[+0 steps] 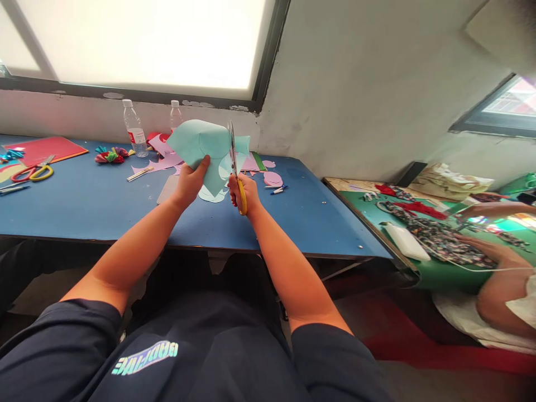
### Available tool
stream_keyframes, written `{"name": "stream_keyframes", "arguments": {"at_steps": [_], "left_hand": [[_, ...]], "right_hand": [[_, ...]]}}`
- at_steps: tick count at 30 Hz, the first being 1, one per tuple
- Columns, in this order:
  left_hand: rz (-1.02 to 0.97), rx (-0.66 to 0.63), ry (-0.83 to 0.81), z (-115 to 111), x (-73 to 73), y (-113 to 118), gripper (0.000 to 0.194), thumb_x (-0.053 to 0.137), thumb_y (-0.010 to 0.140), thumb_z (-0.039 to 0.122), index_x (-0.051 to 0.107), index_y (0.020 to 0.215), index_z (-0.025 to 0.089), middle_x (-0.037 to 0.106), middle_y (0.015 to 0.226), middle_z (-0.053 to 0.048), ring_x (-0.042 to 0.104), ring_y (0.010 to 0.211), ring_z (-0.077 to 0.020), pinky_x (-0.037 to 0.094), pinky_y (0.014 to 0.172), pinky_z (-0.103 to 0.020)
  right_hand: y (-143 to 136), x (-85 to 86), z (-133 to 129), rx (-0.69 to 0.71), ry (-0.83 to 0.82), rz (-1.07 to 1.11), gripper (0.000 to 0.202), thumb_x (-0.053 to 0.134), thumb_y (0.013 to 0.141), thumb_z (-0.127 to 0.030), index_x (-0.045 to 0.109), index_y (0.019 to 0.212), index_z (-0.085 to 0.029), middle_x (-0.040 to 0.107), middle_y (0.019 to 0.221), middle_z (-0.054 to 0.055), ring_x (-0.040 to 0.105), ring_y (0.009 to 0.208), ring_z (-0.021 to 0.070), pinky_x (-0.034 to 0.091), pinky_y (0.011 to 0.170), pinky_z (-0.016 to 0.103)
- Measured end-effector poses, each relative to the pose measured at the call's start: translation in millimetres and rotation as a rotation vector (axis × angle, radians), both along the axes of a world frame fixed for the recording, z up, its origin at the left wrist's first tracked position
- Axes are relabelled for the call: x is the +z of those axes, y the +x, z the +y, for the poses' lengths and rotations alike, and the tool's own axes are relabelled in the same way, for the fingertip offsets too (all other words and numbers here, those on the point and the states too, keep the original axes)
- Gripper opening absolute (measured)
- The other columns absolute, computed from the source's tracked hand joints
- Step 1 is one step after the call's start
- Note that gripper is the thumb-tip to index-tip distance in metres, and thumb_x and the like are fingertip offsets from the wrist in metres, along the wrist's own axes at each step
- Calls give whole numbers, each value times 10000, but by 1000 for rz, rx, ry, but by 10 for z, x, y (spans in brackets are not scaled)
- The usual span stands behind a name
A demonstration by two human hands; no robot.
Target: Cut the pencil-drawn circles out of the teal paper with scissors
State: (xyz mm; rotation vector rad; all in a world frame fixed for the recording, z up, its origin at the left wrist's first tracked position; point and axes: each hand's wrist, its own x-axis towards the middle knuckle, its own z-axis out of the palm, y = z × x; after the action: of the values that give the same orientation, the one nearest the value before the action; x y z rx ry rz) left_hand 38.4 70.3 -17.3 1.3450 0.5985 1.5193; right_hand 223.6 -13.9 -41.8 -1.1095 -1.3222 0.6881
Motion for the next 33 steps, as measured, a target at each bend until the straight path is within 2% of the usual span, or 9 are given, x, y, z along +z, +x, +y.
{"name": "stream_keyframes", "arguments": {"at_steps": [8, 14, 26, 33], "left_hand": [[22, 4, 36, -68, 47, -8, 633, 1066, 827, 758, 902, 1107, 214, 939, 1157, -88, 880, 1056, -269, 709, 931, -375], [21, 1, 46, -74, 52, -7, 561, 1073, 853, 700, 901, 1096, 224, 940, 1150, -76, 880, 1047, -250, 718, 939, -362], [9, -31, 44, -86, 39, 0, 591, 1049, 875, 706, 906, 1187, 225, 947, 1271, -106, 894, 1159, -275, 723, 1000, -369], [-10, -24, 18, -108, 73, -10, 611, 1078, 841, 710, 907, 1136, 203, 940, 1204, -111, 896, 1126, -289, 718, 973, -374]], "right_hand": [[-8, -18, 31, 37, -44, 42, 1000, 682, 676, -1268, 560, 834, -288, 549, 643, -43, 508, 522, 143, 446, 437, 284], [-3, -30, 44, 57, -55, 58, 983, 686, 703, -1255, 576, 865, -292, 552, 659, -42, 521, 533, 151, 446, 438, 282], [-10, 0, -6, 45, -29, 56, 978, 683, 715, -1251, 587, 837, -285, 520, 604, -57, 477, 488, 139, 447, 436, 297], [-7, -6, 0, 31, -25, 58, 945, 698, 757, -1222, 570, 819, -288, 525, 605, -51, 490, 487, 144, 440, 423, 296]]}}
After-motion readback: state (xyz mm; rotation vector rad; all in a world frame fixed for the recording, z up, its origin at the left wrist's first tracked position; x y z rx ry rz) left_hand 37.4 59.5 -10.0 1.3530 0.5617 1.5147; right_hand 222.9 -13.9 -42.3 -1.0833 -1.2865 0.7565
